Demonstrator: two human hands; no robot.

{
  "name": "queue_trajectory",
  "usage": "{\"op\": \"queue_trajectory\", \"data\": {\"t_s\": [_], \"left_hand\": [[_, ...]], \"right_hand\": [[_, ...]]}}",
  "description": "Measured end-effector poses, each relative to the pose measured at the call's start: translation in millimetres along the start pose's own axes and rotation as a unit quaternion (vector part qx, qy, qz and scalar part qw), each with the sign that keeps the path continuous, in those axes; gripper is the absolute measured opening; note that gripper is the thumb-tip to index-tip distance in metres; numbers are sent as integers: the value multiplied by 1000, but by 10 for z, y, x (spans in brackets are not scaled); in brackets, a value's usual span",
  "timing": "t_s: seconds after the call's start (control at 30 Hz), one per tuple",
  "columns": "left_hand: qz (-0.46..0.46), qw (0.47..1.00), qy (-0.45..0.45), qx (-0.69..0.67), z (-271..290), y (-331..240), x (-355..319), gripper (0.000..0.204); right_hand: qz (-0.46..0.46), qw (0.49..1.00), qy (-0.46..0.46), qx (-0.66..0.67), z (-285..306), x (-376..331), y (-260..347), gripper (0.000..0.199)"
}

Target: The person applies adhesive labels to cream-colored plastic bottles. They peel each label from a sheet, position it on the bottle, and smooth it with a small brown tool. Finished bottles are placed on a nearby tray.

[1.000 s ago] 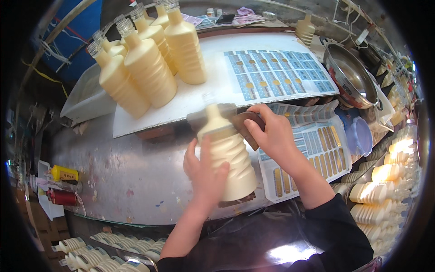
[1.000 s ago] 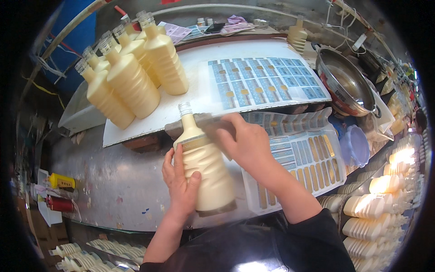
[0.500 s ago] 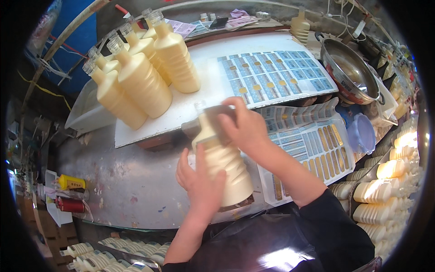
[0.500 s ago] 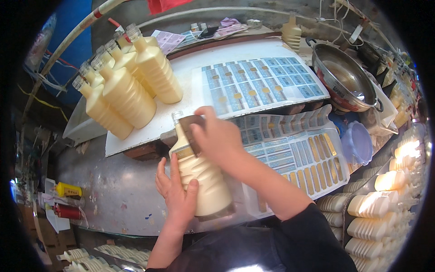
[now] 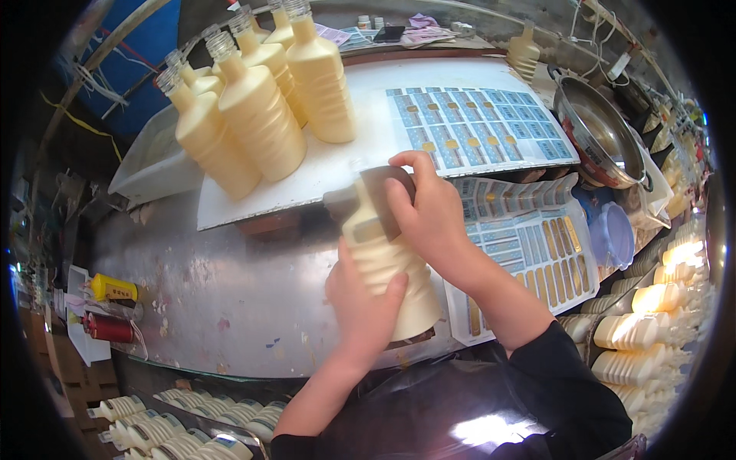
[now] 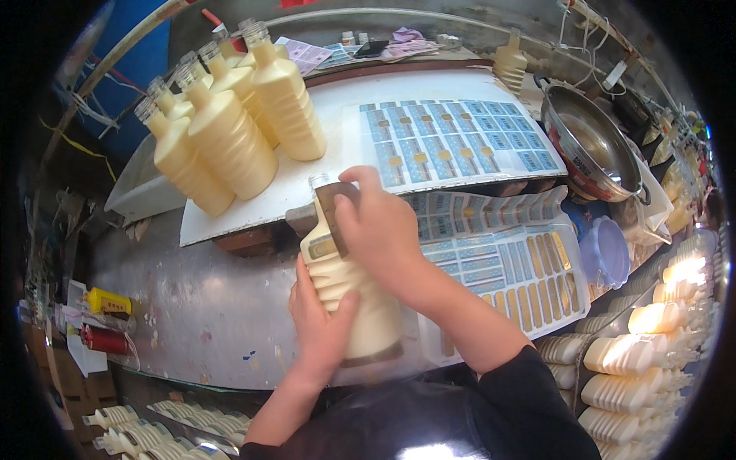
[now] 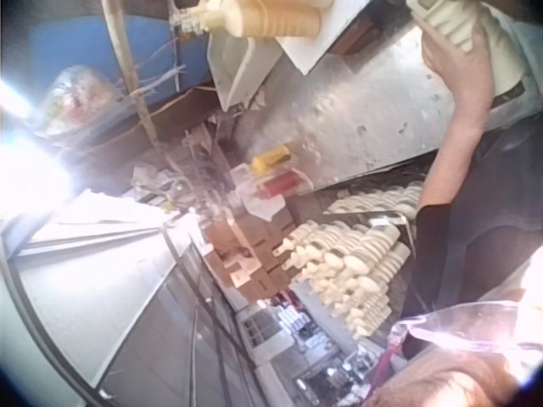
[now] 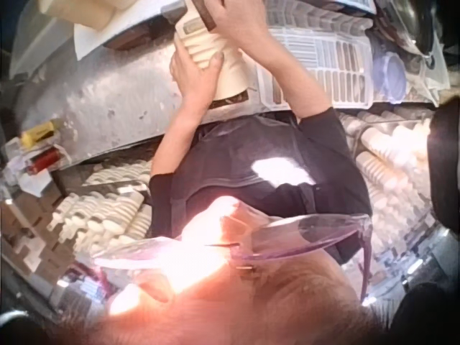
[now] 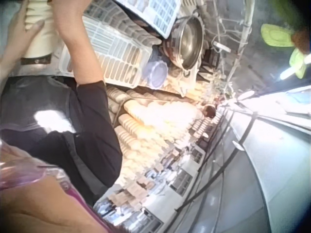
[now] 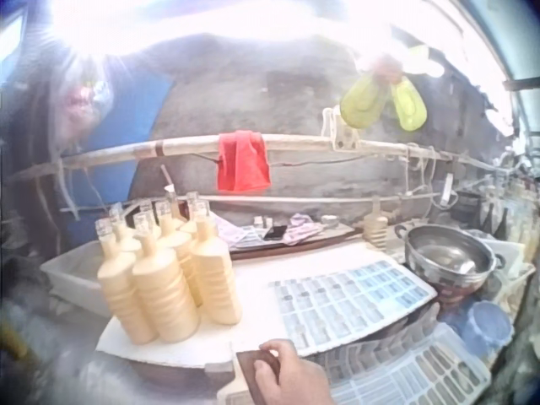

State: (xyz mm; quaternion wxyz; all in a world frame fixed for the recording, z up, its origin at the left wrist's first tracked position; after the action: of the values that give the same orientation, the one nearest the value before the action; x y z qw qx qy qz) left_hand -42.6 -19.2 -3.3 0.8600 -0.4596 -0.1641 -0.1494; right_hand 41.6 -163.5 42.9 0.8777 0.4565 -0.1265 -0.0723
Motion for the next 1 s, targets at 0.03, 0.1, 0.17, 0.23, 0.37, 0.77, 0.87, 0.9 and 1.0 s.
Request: {"op": "queue_trajectory", "data": {"t_s": [0.03,0.1,0.17,0.23,0.37,0.77,0.87,0.9,1.0], "left_hand": [[-2,1000,-1,9,-14,14,-20,92],[-3,999,-3,36,-7,19,-53,94],[-2,999,1,44,-25,25,-71,96],[2,999,5,42,-38,37,-80,98],[-5,999,6,38,-50,70,-75,99],[216,959,-4,-186,9,367,567,41],[191,961,-14,-198,-22,360,563,33],[173,964,-20,-201,-34,384,537,31],[140,967,-40,-211,-60,534,459,35]], "right_hand": [[10,1000,-4,-21,-20,13,53,25],[28,998,-10,-51,-63,7,173,24],[36,996,-16,-76,-84,-13,269,23],[68,992,-31,-97,-165,-34,323,23],[83,986,-16,-141,-253,-60,371,23],[10,994,-4,-106,-14,59,88,28],[-3,996,3,-92,-20,46,51,29],[-1,996,0,-86,-22,42,30,27],[4,998,1,-62,-20,54,21,26]]}}
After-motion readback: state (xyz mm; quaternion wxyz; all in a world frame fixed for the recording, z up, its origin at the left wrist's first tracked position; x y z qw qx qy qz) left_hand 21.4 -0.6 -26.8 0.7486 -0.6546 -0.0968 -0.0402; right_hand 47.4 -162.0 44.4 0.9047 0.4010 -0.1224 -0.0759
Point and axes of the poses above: each hand's wrist, its own x-axis towards the middle knuckle, its own z-axis out of the back of the hand, y = z × x, the point moved 3 cm from there along x, towards the middle knuckle, and after that the axes turned 12 degrees about -z, right-handed, at the moved point
